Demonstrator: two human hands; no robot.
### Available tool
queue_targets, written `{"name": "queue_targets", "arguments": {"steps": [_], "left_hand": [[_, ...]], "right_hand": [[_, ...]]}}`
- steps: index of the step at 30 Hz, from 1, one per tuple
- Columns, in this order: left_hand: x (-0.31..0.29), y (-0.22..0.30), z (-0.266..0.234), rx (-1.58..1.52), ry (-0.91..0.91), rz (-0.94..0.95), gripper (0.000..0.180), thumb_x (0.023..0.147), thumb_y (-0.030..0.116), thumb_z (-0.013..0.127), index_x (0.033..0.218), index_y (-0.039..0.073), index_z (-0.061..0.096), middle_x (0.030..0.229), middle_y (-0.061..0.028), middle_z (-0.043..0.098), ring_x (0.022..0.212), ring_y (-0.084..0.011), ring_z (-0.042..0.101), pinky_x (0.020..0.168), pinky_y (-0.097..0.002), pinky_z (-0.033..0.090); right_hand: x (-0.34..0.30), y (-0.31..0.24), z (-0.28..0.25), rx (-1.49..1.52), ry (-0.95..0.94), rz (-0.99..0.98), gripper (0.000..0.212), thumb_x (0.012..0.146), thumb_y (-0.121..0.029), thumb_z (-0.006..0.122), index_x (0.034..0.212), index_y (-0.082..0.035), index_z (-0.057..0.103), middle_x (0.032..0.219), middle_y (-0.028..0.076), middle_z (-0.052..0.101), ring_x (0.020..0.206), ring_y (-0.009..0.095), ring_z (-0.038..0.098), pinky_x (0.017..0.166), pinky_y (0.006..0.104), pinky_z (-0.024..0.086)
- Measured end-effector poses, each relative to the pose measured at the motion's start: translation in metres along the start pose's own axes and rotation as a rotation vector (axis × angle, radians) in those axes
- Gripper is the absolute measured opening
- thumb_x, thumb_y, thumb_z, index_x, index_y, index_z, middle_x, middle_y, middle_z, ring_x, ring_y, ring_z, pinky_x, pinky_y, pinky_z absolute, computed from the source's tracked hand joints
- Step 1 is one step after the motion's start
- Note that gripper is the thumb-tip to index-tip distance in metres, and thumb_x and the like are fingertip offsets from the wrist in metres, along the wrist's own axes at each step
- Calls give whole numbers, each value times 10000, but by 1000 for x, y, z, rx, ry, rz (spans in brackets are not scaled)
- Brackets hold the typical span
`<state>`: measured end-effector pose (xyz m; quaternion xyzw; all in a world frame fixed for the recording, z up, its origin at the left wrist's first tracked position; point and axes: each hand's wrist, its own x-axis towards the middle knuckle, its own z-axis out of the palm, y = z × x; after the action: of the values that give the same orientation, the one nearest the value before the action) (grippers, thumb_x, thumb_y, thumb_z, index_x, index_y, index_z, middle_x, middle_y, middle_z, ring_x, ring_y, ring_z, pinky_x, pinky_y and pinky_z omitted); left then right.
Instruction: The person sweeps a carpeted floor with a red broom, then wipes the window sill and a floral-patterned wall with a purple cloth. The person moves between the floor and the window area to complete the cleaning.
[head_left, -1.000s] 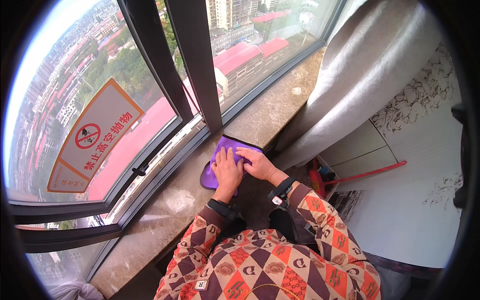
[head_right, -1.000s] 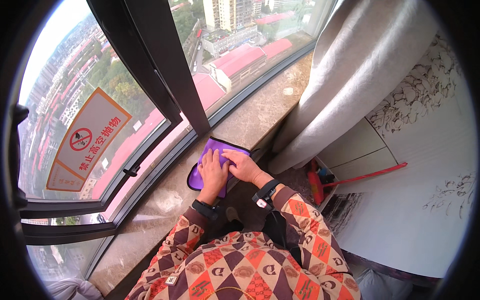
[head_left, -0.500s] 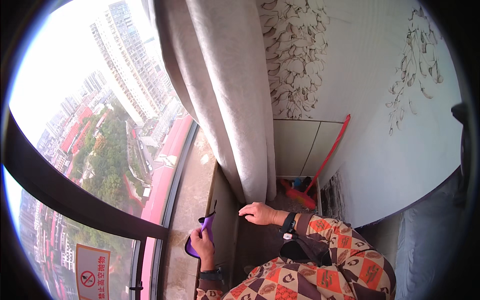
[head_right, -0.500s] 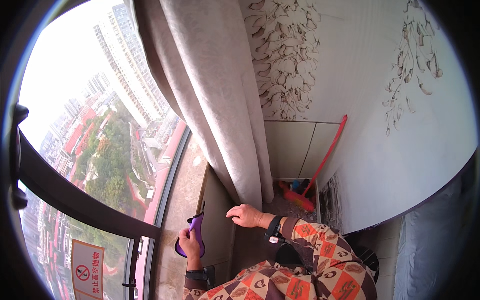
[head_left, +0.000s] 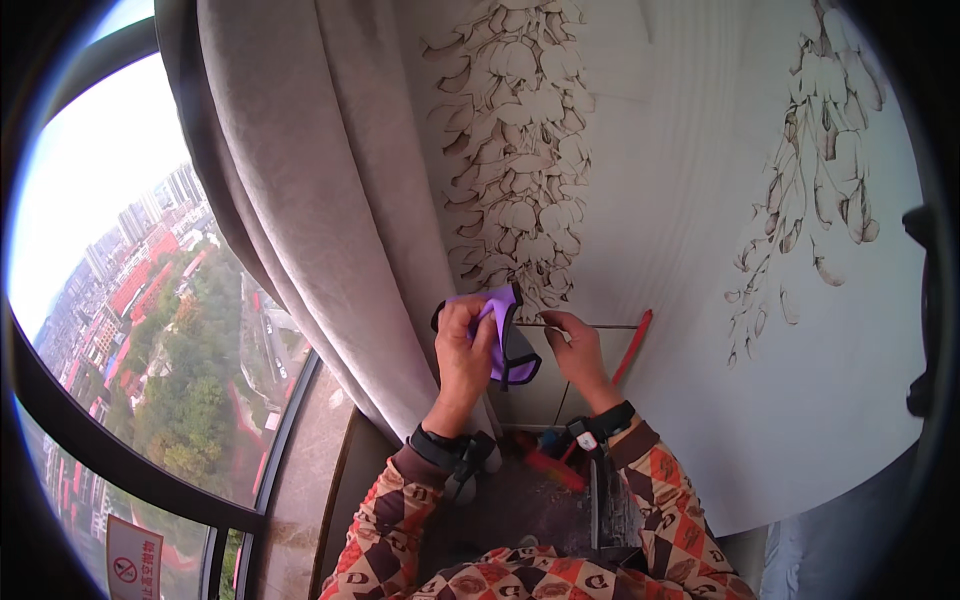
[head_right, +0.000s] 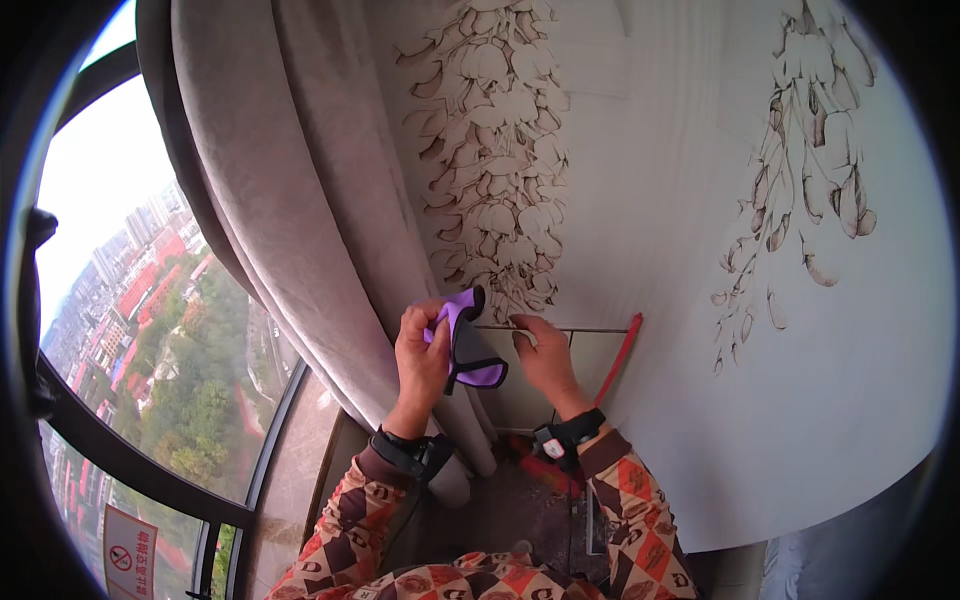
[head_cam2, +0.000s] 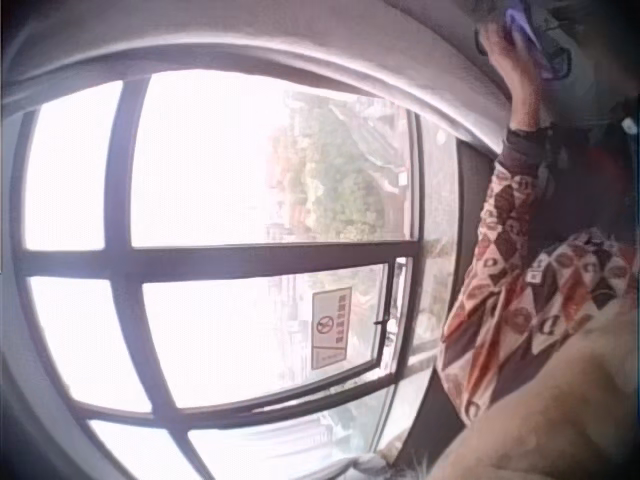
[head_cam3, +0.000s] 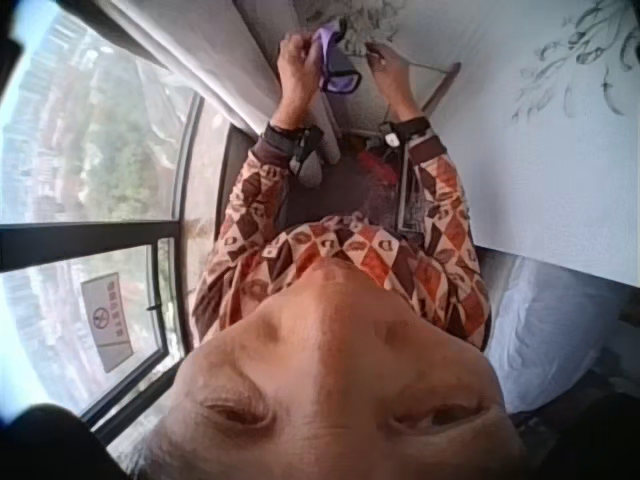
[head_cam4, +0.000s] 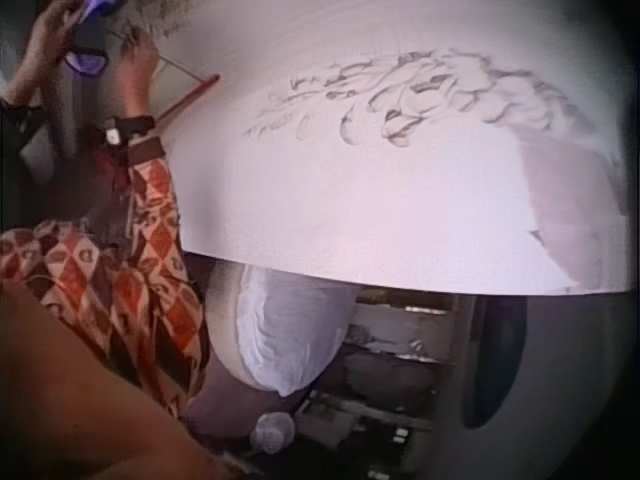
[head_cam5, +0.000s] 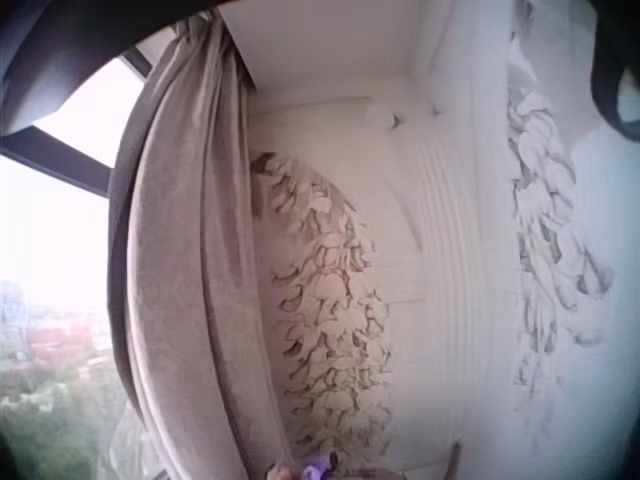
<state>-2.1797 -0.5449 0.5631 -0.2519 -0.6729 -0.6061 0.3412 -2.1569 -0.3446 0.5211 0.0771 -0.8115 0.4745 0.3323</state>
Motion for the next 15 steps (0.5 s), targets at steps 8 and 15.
{"name": "queue_targets", "arguments": {"steps": [8, 15], "left_hand": [[224, 16, 112, 34, 294, 385, 114, 877, 96, 709, 948, 30, 648, 1037, -131, 646, 1014, -346, 561, 915, -422, 444], [351, -26, 160, 396, 494, 570, 293, 923, 244, 694, 1196, 140, 698, 1422, -191, 505, 1357, -434, 405, 1049, -667, 320]], "right_hand": [[105, -30, -75, -61, 200, -164, 252, 901, -33, 639, 1146, -7, 694, 1099, 133, 748, 1052, 235, 711, 944, 337, 533], [187, -55, -97, -180, 274, -333, 267, 908, -52, 638, 1169, -25, 686, 1150, 126, 734, 1098, 272, 686, 974, 358, 512]]}}
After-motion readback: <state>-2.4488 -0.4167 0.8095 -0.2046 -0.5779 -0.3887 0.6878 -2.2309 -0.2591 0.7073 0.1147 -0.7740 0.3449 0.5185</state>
